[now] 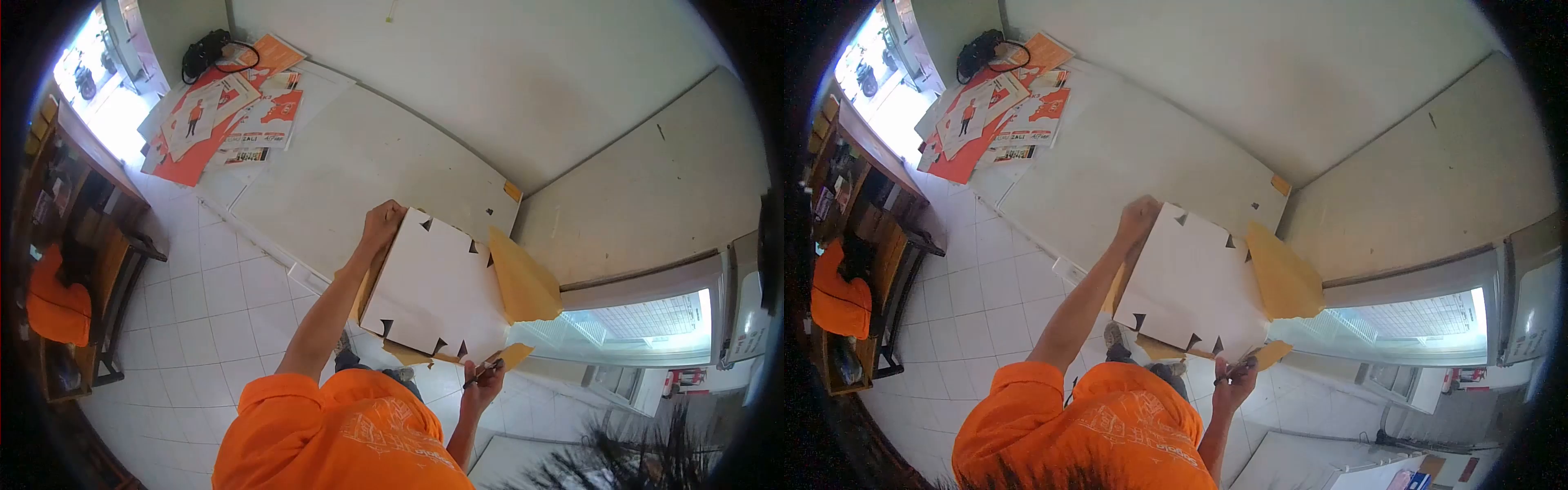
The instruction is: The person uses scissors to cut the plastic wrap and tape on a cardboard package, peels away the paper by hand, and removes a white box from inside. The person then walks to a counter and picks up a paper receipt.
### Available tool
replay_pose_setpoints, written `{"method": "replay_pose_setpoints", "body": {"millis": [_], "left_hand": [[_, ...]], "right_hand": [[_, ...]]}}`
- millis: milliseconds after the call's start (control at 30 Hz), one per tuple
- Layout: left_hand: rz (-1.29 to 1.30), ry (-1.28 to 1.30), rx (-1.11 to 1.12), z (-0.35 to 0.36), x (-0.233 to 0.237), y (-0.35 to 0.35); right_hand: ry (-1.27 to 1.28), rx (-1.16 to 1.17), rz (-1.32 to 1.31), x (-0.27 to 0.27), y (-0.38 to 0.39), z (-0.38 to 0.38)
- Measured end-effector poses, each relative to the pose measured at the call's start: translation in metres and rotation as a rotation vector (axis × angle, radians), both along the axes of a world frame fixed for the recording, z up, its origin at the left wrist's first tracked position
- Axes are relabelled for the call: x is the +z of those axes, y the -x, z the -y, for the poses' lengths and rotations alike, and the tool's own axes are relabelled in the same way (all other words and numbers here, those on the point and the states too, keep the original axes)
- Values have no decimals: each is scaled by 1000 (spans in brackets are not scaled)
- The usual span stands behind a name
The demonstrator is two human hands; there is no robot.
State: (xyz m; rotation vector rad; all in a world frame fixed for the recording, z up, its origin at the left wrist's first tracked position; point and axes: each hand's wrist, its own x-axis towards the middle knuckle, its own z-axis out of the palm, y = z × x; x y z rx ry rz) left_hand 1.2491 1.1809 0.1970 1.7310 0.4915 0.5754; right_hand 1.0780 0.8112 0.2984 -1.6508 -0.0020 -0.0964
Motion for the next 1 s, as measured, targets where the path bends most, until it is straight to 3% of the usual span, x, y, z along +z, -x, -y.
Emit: {"method": "replay_pose_setpoints", "body": {"millis": [33,133,267,367,533,667,767,867,900,1000], "left_hand": [[-65,-141,27,-1,-4,-3],[-101,-215,6,-5,-17,-13],[-229,-225,36,-7,-32,-21],[-247,-227,-26,-10,-59,-31],[-211,-18,6,-2,-33,-11],[-214,-115,-8,-4,-36,-9],[-298,3,49,13,-17,30],[-654,-157,32,17,-30,48],[-667,-144,45,18,-28,54],[-490,-158,47,24,-17,72]], "right_hand": [[-23,-15,-20,3,-2,-4],[22,18,-21,-3,-9,-1],[10,36,-45,9,-15,-24],[36,-9,-87,-18,-16,-14],[-42,49,-47,-21,-22,-21],[-56,37,7,-1,-19,-31],[-70,24,-82,5,-16,-26],[-125,-47,-126,-8,-15,-25],[-116,-32,-139,-14,-15,-23],[13,41,-72,-27,-21,-23]]}}
